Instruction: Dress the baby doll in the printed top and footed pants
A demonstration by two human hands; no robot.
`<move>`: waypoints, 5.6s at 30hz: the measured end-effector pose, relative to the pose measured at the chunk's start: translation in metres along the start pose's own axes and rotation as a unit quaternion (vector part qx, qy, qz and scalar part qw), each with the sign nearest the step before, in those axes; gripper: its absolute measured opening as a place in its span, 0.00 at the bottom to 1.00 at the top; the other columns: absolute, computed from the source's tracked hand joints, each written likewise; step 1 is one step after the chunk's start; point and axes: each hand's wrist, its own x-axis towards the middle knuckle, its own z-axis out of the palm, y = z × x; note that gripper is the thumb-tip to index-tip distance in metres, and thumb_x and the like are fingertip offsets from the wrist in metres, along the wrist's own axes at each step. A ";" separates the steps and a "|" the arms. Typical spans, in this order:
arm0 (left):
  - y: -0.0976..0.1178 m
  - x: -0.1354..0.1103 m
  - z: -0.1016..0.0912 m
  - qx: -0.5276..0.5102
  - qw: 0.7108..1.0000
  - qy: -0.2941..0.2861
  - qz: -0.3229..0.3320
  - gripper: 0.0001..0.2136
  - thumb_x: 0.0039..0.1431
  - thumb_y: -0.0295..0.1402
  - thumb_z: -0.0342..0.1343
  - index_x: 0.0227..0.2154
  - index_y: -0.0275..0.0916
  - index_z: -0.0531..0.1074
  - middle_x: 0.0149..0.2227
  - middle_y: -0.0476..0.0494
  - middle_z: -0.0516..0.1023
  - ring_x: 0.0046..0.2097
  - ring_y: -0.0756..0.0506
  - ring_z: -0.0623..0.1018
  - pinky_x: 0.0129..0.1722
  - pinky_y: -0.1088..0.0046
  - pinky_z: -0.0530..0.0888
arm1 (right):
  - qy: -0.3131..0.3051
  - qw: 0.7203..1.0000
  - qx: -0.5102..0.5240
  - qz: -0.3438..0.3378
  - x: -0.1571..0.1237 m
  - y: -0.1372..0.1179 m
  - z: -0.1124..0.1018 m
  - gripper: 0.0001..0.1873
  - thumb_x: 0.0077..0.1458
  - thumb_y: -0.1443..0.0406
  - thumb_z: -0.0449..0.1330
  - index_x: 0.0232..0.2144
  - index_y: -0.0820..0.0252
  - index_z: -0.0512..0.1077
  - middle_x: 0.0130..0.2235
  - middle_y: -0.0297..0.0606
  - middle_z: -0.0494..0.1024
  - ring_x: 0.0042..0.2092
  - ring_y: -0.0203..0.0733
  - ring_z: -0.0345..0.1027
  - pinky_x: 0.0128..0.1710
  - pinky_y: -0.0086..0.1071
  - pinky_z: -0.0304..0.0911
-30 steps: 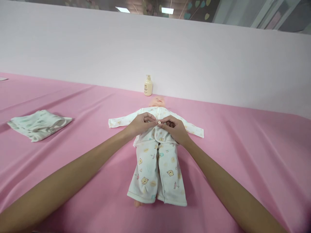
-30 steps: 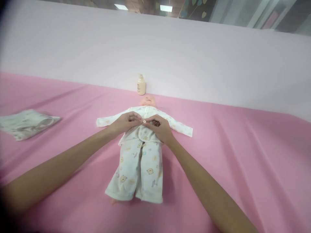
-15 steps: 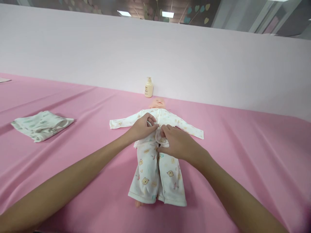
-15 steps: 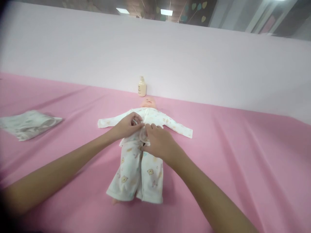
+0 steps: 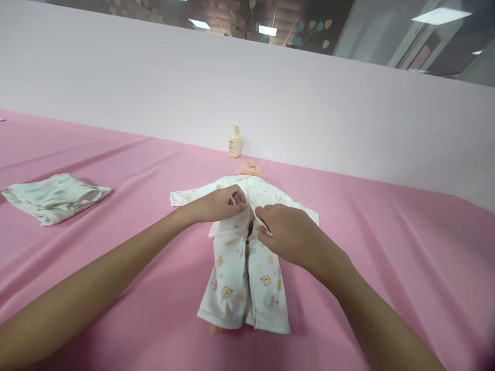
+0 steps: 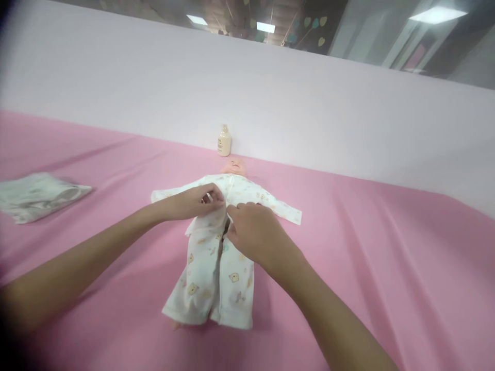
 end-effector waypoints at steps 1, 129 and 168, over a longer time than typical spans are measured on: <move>0.004 -0.003 -0.002 0.019 1.000 -0.015 0.004 0.12 0.60 0.46 0.61 0.41 0.46 0.77 0.43 0.43 0.83 0.40 0.42 0.80 0.32 0.70 0.71 | 0.000 1.000 0.003 -0.007 0.000 0.001 0.000 0.14 0.59 0.70 0.57 0.25 0.54 0.57 0.29 0.36 0.73 0.29 0.41 0.62 0.29 0.36 0.49; -0.014 0.071 0.005 -0.106 0.983 0.077 -0.125 0.17 0.50 0.46 0.70 0.20 0.39 0.75 0.19 0.51 0.65 0.26 0.49 0.64 0.27 0.70 0.60 | 0.245 0.904 0.328 -0.123 0.121 0.098 0.075 0.10 0.59 0.54 0.68 0.37 0.52 0.84 0.40 0.38 0.81 0.36 0.40 0.75 0.40 0.36 0.74; -0.019 0.071 0.001 -0.189 0.971 0.057 -0.132 0.12 0.51 0.41 0.68 0.33 0.37 0.81 0.32 0.45 0.80 0.32 0.47 0.74 0.28 0.72 0.65 | 0.251 0.851 0.460 -0.013 0.125 0.093 0.095 0.16 0.57 0.51 0.70 0.38 0.55 0.81 0.36 0.36 0.82 0.36 0.40 0.71 0.41 0.36 0.68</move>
